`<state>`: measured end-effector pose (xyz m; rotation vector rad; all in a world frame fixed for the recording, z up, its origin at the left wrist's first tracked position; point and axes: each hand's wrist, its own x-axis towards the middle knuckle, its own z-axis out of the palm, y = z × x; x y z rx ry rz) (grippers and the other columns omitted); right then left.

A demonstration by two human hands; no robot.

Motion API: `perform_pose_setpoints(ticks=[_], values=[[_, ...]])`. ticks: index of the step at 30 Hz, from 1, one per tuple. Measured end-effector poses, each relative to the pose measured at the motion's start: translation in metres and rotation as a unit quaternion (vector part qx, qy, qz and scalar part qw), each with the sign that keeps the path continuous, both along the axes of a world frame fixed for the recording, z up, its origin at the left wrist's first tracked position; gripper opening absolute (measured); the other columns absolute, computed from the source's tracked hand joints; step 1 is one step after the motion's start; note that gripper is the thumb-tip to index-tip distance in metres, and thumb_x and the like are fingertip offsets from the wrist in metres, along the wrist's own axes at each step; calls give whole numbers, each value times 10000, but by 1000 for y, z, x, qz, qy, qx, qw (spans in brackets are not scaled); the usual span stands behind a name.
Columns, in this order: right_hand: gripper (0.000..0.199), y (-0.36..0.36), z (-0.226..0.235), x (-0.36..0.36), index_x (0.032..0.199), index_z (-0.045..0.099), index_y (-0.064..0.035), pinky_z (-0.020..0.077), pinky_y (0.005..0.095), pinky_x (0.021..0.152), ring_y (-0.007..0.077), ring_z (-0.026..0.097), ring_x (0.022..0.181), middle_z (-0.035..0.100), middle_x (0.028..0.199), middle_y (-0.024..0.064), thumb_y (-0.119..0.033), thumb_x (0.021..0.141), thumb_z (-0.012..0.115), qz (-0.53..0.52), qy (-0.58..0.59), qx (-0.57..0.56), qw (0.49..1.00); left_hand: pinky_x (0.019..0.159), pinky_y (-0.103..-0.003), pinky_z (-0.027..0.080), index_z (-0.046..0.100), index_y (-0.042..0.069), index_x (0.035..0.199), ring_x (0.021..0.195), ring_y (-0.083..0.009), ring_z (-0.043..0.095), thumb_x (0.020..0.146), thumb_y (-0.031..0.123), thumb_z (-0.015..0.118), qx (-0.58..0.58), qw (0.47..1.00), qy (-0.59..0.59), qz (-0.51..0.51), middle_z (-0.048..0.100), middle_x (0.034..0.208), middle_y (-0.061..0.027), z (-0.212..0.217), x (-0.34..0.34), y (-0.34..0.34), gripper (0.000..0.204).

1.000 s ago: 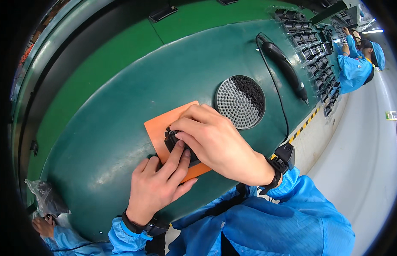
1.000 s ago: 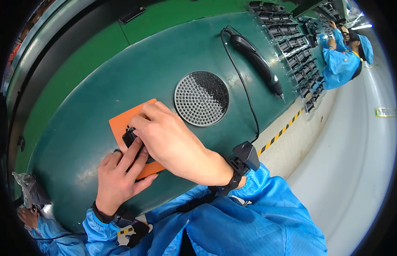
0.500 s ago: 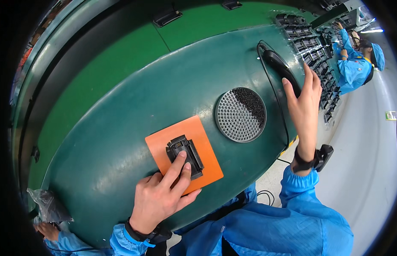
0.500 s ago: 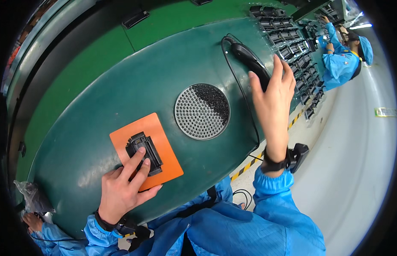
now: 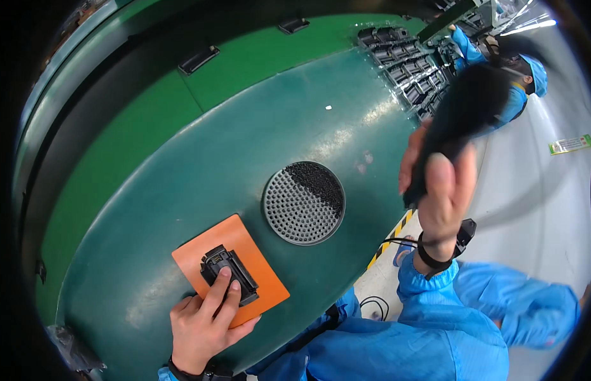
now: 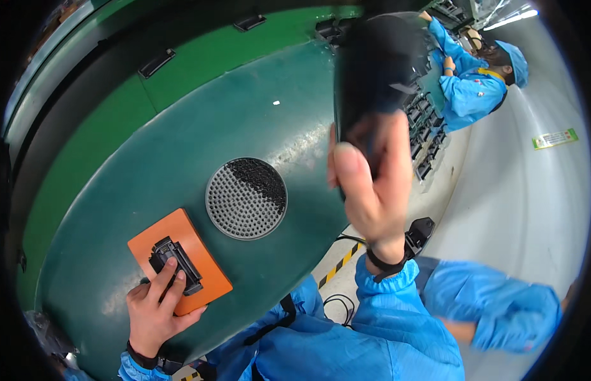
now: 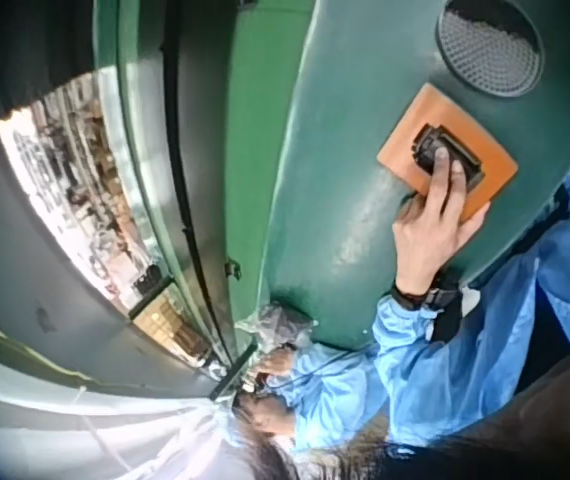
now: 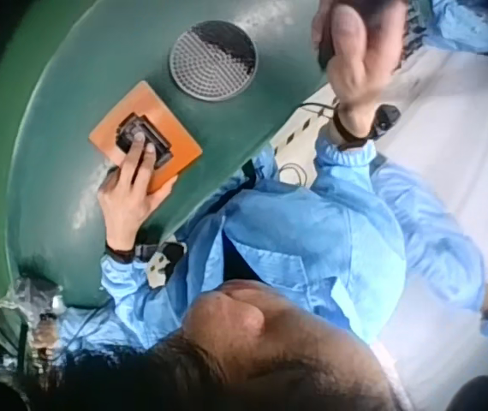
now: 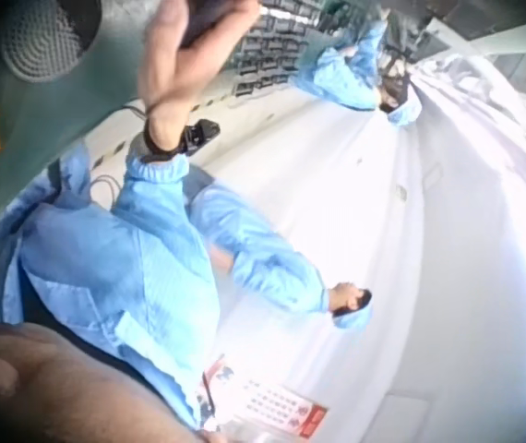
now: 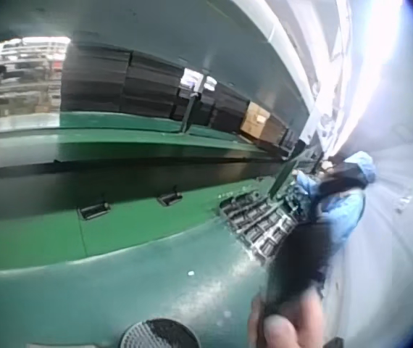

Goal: Assembling and screwing components into a plastic housing unit on an assembly line.

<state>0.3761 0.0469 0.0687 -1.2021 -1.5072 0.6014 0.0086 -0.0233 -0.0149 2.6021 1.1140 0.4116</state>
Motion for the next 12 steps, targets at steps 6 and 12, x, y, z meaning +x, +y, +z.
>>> perform_pose_setpoints(ticks=[6, 12], values=[[575, 28, -11, -59, 1407, 398, -51, 590, 366, 654, 216, 620, 727, 556, 908, 88, -427, 1053, 651, 168, 191, 113, 961, 532, -298, 530, 741, 80, 1149, 539, -176, 611, 839, 529, 821, 27, 1000, 8, 13, 669, 1406, -86, -12, 4, -6, 551], [282, 34, -31, -76, 1185, 442, -61, 505, 341, 524, 179, 513, 587, 530, 768, 65, -225, 1056, 631, 171, 271, -24, 947, 647, -367, 585, 710, 32, 1160, 737, -250, 716, 762, 485, 880, -1, 999, 40, -3, 646, 1419, -147, -3, 1, -10, 627]])
